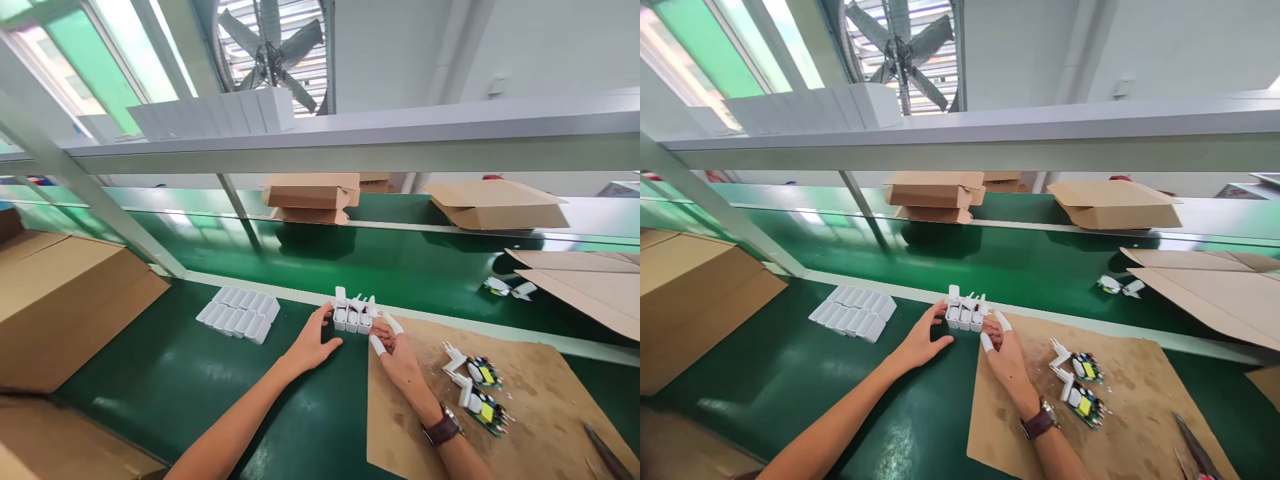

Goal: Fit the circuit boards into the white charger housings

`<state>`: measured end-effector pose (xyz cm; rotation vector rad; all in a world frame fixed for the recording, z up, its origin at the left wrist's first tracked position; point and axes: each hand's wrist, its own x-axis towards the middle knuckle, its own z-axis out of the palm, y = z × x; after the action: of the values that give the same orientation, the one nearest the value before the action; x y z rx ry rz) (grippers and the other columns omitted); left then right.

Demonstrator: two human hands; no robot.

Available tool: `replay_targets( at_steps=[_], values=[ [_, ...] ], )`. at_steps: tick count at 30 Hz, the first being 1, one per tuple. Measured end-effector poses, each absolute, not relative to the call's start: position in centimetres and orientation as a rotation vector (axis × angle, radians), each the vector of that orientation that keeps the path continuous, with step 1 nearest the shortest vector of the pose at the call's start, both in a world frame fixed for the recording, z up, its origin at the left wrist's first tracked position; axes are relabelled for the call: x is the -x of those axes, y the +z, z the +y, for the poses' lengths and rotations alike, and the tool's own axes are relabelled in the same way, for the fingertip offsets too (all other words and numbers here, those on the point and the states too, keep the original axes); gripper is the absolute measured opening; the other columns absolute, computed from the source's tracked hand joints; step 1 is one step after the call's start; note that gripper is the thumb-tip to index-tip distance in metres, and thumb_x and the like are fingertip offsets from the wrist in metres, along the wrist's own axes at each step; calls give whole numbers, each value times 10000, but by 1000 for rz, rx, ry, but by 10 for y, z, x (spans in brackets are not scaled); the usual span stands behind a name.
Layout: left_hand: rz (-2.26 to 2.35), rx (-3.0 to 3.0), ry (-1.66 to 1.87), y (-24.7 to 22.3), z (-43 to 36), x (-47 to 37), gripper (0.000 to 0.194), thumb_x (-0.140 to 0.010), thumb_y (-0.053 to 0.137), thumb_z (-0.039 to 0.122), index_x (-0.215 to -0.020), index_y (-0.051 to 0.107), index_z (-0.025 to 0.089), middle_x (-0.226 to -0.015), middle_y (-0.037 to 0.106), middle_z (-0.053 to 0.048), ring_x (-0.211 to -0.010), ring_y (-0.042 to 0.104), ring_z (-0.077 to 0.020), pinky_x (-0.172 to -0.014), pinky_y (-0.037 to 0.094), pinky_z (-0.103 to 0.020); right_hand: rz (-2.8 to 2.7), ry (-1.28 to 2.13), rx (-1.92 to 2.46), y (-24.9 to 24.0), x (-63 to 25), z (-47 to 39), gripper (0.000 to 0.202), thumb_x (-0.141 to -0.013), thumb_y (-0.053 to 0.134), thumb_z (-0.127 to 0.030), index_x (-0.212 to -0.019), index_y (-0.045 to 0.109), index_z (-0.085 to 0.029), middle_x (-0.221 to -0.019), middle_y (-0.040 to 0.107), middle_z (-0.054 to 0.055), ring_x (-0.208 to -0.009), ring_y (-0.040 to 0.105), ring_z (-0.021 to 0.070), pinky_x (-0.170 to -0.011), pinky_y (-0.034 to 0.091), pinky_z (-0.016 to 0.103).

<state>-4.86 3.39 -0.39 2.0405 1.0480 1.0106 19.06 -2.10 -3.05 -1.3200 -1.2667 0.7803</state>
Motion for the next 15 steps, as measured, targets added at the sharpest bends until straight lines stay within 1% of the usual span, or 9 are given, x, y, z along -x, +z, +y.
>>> replay_targets(
  at_steps=[2,4,5,8,10,11,12,14,15],
  values=[
    [1140,-2283,1002,12,20,66,771,-852,752,206,-1538,407,278,-1476,578,-146,-1334,599,-329,-1085,548,-571,-1246,795,1334,-34,-192,-21,538,-875,629,-343,-1383,551,-185,-1053,774,116,-883,760,273,-825,655,494],
    [1305,-2466,1066,27,10,90,661,-906,701,220,-1513,443,276,-1478,576,-130,-1387,540,-327,-1140,490,-570,-1229,822,1329,-34,-192,-21,528,-876,645,-367,-1368,557,-198,-1072,770,120,-925,759,289,-858,649,509],
    [1423,-2525,1132,33,7,103,582,-927,682,233,-1475,487,266,-1452,591,-131,-1384,531,-332,-1142,474,-572,-1223,839,1321,-34,-193,-21,527,-875,654,-375,-1363,557,-202,-1077,768,123,-946,757,295,-871,646,510],
    [1839,-2589,1312,42,1,143,318,-936,691,306,-1239,646,217,-1332,633,-171,-1327,529,-392,-1064,471,-612,-1218,878,1304,-31,-193,-22,528,-869,669,-379,-1354,555,-203,-1070,769,131,-961,757,298,-893,641,505],
    [2014,-2596,1312,41,-2,163,165,-917,706,317,-1038,694,205,-1276,642,-188,-1294,523,-427,-990,486,-618,-1220,877,1295,-29,-193,-21,539,-860,671,-362,-1359,547,-198,-1069,770,133,-955,758,297,-891,640,504],
    [2042,-2603,1297,39,-4,168,96,-914,699,293,-952,694,205,-1251,648,-187,-1281,525,-429,-963,495,-608,-1222,871,1293,-28,-193,-21,535,-858,668,-350,-1356,547,-194,-1069,772,133,-952,759,295,-887,640,503],
    [2024,-2619,1279,38,-7,170,56,-914,683,256,-886,687,208,-1224,657,-177,-1266,533,-419,-947,504,-591,-1228,864,1292,-27,-193,-21,521,-859,662,-338,-1346,552,-190,-1069,773,133,-948,759,292,-881,640,501],
    [1863,-2666,1269,37,-12,163,108,-917,642,204,-813,666,217,-1165,674,-151,-1216,571,-376,-937,523,-547,-1248,850,1294,-22,-191,-23,478,-864,642,-306,-1321,566,-185,-1066,775,129,-940,761,280,-872,640,488],
    [1753,-2676,1246,37,-14,155,125,-924,626,209,-805,660,222,-1163,676,-138,-1183,596,-349,-932,537,-519,-1262,846,1298,-20,-189,-24,461,-867,627,-285,-1314,569,-183,-1063,775,124,-933,761,269,-869,641,476]
  ],
)
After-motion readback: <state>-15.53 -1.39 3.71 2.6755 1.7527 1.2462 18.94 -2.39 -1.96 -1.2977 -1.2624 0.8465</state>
